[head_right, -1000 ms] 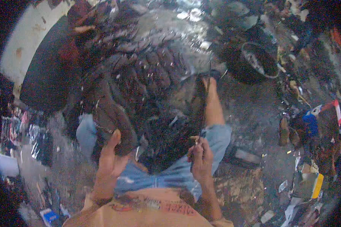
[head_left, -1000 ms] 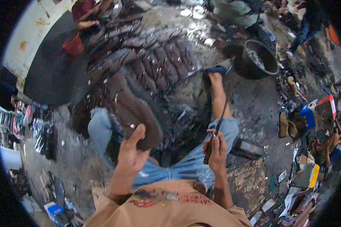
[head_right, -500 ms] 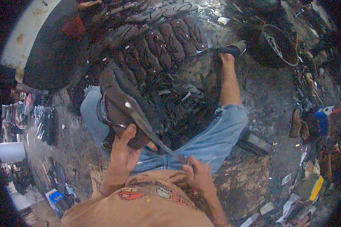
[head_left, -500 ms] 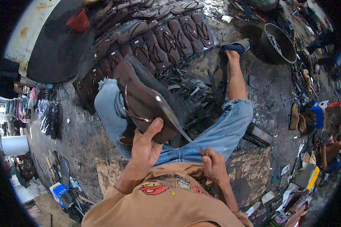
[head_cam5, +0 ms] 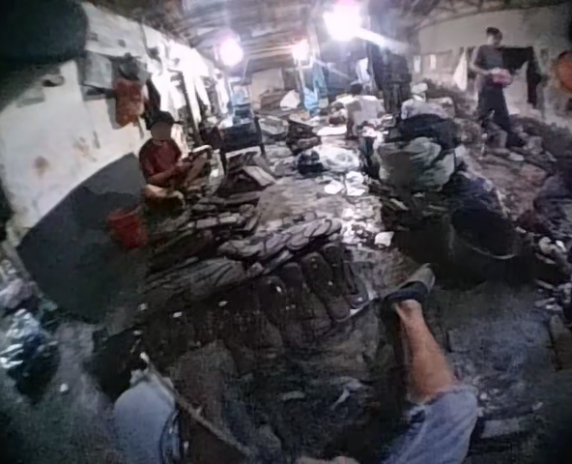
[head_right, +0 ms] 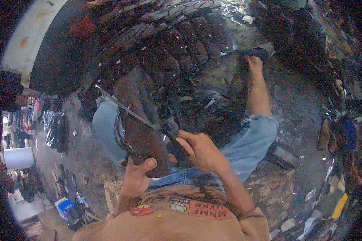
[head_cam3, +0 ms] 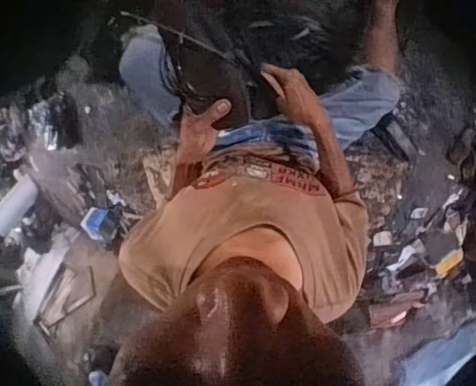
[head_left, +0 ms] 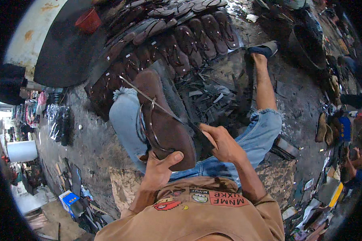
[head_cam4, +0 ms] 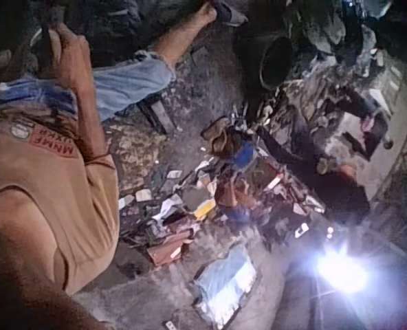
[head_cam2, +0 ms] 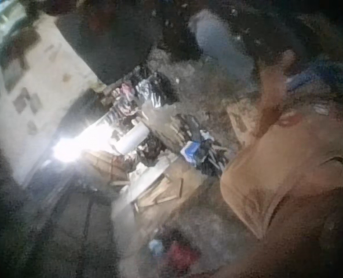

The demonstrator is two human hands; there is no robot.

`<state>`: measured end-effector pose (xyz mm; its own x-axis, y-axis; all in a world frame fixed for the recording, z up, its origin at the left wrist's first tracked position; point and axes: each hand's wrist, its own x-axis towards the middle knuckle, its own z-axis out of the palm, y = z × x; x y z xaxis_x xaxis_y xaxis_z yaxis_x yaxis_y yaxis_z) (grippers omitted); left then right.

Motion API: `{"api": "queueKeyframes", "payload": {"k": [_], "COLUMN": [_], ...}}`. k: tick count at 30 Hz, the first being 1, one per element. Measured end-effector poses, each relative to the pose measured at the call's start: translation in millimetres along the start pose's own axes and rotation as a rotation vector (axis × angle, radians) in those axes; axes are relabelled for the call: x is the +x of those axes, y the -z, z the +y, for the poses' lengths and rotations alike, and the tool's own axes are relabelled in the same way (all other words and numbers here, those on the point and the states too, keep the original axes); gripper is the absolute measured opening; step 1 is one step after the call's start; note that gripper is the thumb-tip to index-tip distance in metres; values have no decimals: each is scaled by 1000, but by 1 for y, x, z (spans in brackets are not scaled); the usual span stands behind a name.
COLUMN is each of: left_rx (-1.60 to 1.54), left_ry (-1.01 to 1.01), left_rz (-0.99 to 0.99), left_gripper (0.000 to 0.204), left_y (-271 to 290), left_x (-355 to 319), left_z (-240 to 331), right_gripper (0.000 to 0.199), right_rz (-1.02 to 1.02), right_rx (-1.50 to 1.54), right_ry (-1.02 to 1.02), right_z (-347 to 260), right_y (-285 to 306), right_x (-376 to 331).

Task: The person sits on the floor and uses a knife to trim excess material from the edges of brown flip-flops. They handle each sandal one at a time, scraping the sole and strap edges, then place the finished sandals back in a row.

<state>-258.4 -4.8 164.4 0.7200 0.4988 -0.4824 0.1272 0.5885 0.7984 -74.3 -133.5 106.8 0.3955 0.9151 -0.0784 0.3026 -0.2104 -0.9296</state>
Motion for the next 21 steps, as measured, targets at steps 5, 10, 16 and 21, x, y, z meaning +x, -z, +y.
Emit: {"api": "queueKeyframes", "payload": {"k": [5, 10, 16, 21], "left_rx": [-135, -89, 357, 888], "left_ry": [43, 29, 42, 39], "left_rz": [26, 45, 289, 23], "left_gripper": [60, 67, 74, 62], "left_y": [-8, 13, 11, -28], "left_x": [-8, -15, -33, -31], "left_z": [9, -6, 11, 49], "right_gripper": [26, 20, 58, 38], "right_rz": [176, 375, 96, 376], "right_rx": [-100, -119, 820, 933], "right_ry": [81, 65, -357, 58], "right_z": [31, 16, 26, -30], "right_y": [-45, -42, -54, 0], "right_x": [57, 144, 191, 116]}}
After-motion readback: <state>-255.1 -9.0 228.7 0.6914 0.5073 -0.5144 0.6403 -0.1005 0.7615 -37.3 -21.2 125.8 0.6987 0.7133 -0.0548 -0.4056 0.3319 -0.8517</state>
